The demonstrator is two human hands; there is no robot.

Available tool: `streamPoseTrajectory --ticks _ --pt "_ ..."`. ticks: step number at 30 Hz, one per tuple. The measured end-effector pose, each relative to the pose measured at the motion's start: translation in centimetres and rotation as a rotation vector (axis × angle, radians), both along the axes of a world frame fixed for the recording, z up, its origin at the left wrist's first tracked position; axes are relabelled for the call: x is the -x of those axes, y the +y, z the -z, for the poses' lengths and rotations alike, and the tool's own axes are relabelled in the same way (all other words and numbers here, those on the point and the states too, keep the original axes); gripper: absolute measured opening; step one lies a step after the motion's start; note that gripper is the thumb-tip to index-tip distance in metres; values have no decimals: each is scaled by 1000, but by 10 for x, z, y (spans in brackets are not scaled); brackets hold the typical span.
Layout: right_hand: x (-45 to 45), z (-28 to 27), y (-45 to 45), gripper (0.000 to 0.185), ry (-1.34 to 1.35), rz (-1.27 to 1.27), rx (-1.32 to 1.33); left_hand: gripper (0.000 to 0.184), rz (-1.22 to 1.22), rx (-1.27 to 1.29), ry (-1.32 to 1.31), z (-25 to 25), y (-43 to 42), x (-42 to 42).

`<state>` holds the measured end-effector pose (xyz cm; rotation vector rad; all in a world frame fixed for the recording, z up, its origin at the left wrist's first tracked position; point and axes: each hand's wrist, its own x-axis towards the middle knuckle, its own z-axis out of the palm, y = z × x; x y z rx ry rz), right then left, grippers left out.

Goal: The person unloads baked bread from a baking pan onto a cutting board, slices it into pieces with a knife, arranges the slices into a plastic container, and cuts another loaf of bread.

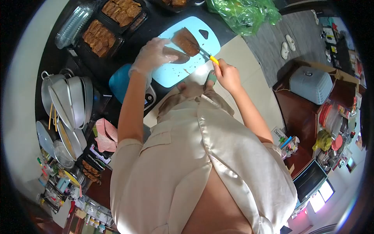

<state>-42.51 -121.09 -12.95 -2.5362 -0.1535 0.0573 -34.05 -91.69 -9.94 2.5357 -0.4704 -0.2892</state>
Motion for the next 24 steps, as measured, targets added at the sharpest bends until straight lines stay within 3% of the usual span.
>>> streamPoseTrajectory --ticks 3,7,10,13,15,18,19,21,24 --pt "-3 -2 -5 27 -11 46 75 63 59 44 204 -4 -3 -7" --pt "-3 -11 -5 27 2 68 73 59 114 4 230 -16 -4 5" --pt "0 -25 5 26 -17 89 65 50 118 23 74 -7 -4 24" --pt "7 -32 23 25 -13 99 21 41 -6 233 2 -6 -10 37" --pt "14 -29 35 24 -43 11 39 37 -290 309 73 -6 -21 46" --pt "20 -18 48 24 -18 -12 84 39 -426 215 50 -4 -45 53" --pt "20 -15 50 24 3 -16 100 39 -433 216 48 -1 -47 54" --pt "21 -13 51 23 68 -20 126 41 -422 152 -236 9 -51 56" --pt "24 -12 52 24 87 -27 186 43 -368 170 -338 24 -53 55"
